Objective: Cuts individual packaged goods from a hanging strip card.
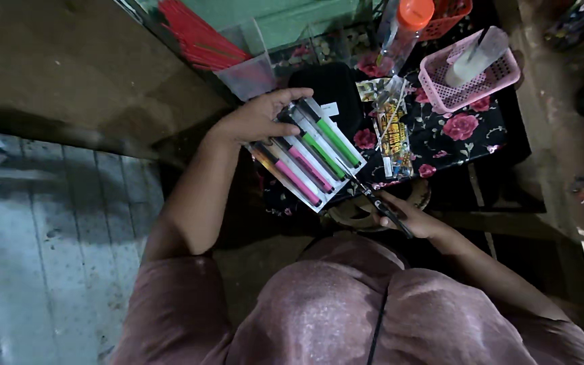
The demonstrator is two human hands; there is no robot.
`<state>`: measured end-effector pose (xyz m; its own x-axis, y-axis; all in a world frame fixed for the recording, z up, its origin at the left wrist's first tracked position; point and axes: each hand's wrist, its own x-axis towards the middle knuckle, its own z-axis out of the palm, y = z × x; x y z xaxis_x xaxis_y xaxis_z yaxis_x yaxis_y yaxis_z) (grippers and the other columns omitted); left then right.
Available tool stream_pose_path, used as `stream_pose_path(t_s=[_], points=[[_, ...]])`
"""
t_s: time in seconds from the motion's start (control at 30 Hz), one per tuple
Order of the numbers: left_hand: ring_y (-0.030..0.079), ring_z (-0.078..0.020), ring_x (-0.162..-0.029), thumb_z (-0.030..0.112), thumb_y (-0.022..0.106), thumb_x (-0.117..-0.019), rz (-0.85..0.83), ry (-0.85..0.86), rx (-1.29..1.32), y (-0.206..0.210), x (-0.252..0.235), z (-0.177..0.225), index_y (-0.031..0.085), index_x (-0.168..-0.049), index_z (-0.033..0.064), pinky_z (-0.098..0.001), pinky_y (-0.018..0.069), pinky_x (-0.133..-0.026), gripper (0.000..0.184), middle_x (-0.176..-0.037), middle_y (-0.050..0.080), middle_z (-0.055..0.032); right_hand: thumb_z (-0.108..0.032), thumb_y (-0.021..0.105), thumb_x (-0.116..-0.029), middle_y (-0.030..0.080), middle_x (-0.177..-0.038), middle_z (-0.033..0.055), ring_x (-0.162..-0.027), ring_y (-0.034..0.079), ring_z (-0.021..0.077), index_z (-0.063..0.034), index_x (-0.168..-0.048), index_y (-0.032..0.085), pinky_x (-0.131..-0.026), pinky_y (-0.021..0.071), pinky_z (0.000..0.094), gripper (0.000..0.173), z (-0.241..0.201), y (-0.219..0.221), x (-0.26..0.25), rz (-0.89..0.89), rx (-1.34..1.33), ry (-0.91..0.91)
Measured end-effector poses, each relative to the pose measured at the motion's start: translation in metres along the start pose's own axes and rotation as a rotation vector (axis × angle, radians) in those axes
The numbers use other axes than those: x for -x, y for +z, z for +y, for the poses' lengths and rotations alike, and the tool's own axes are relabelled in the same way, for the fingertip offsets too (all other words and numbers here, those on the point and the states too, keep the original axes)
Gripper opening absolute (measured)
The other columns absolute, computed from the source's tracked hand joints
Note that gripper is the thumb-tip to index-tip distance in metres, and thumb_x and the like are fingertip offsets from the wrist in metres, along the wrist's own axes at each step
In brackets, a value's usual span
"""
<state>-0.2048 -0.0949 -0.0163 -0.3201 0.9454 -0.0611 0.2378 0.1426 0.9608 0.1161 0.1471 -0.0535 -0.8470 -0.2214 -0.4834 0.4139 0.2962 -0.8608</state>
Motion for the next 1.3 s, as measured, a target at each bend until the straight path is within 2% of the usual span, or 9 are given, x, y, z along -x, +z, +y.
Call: stream_pose_path(t_s=[0.2,0.57,0.63,0.73,0.83,1.0,1.1,1.17,1.3], points=[[0.049,-0.0072,-0.135,0.018,0.073,-0.0896,-0.031,0.054,0.024,0.004,0.0,-0.001,0.036,-0.154,-0.0002,-0.0235,0.0419,-0.112,0.077,-0.152,0.048,-0.0094,-0.087,0.058,-0.076,0.063,-0.098,-0.0057,-0.087,0.059,-0.0022,-0.002,-0.149,0.037,-0.08,0.0517,0.0184,0.114,0.008,0.007,-0.001,0.007,-0.053,-0.07],[0.049,-0.0046,-0.135,0.016,0.072,-0.0897,-0.082,0.062,-0.013,0.0,0.002,0.011,0.035,-0.155,0.0022,-0.0217,0.042,-0.112,0.076,-0.153,0.047,-0.0063,-0.085,0.059,-0.0775,0.059,-0.095,-0.0107,-0.084,0.055,-0.0063,-0.0032,-0.145,0.042,-0.076,0.0489,0.0131,0.107,0.006,0.023,-0.003,0.039,-0.152,-0.116],[0.05,-0.0052,-0.134,0.017,0.072,-0.0898,-0.094,0.086,-0.007,-0.001,0.001,0.011,0.035,-0.155,0.0014,-0.0222,0.043,-0.111,0.076,-0.153,0.048,-0.0066,-0.079,0.061,-0.0822,0.058,-0.091,-0.0111,-0.079,0.054,-0.0073,-0.0034,-0.143,0.045,-0.072,0.0473,0.0121,0.098,0.007,0.024,-0.004,0.072,-0.145,-0.081],[0.051,-0.0038,-0.132,0.013,0.071,-0.0902,-0.1,0.077,-0.014,-0.001,-0.002,0.013,0.036,-0.155,0.0022,-0.0212,0.0436,-0.109,0.074,-0.153,0.048,-0.0061,-0.051,0.06,-0.0938,0.058,-0.089,-0.0062,-0.073,0.053,-0.0046,0.0012,-0.14,0.048,-0.067,0.0472,0.0148,0.071,0.003,0.024,-0.002,0.106,-0.114,-0.015],[0.048,-0.0038,-0.135,0.013,0.071,-0.0895,-0.091,0.056,-0.011,0.001,-0.005,0.017,0.037,-0.155,0.0032,-0.021,0.0415,-0.111,0.074,-0.154,0.047,-0.0056,-0.05,0.062,-0.0948,0.06,-0.083,-0.0063,-0.068,0.053,-0.0049,0.0011,-0.139,0.051,-0.064,0.0481,0.0143,0.068,0.002,0.024,0.001,0.147,-0.101,-0.036],[0.05,-0.0057,-0.133,0.013,0.071,-0.0888,-0.079,0.065,-0.003,0.002,-0.007,0.012,0.037,-0.154,0.0006,-0.0226,0.043,-0.111,0.075,-0.153,0.047,-0.0079,-0.034,0.061,-0.0985,0.063,-0.085,-0.0019,-0.067,0.057,-0.0011,0.0032,-0.138,0.052,-0.064,0.0516,0.0171,0.055,-0.007,0.021,0.005,0.143,-0.092,0.008],[0.048,-0.0064,-0.135,0.011,0.07,-0.0896,-0.103,0.05,-0.019,0.007,-0.01,0.01,0.035,-0.155,0.0016,-0.0236,0.0416,-0.112,0.075,-0.155,0.045,-0.008,-0.042,0.06,-0.0973,0.063,-0.086,-0.0027,-0.072,0.06,-0.0008,0.0029,-0.139,0.049,-0.068,0.053,0.0178,0.062,-0.009,0.019,0.003,0.115,-0.107,0.016],[0.048,-0.0077,-0.136,0.01,0.07,-0.0902,-0.13,0.066,-0.008,0.015,-0.014,0.007,0.036,-0.155,0.0016,-0.0249,0.0417,-0.112,0.073,-0.156,0.045,-0.0091,-0.054,0.06,-0.0937,0.063,-0.086,-0.0038,-0.074,0.059,-0.0011,0.004,-0.14,0.047,-0.071,0.0528,0.0183,0.075,-0.008,0.019,-0.001,0.102,-0.12,0.009],[0.048,-0.0066,-0.136,0.008,0.069,-0.0912,-0.152,0.086,0.042,0.019,-0.014,0.001,0.035,-0.155,0.0005,-0.0232,0.0422,-0.112,0.073,-0.155,0.045,-0.0094,-0.066,0.061,-0.089,0.062,-0.084,-0.0075,-0.072,0.059,-0.003,0.0002,-0.139,0.049,-0.067,0.052,0.0156,0.084,-0.001,0.017,-0.004,0.083,-0.163,0.0]])
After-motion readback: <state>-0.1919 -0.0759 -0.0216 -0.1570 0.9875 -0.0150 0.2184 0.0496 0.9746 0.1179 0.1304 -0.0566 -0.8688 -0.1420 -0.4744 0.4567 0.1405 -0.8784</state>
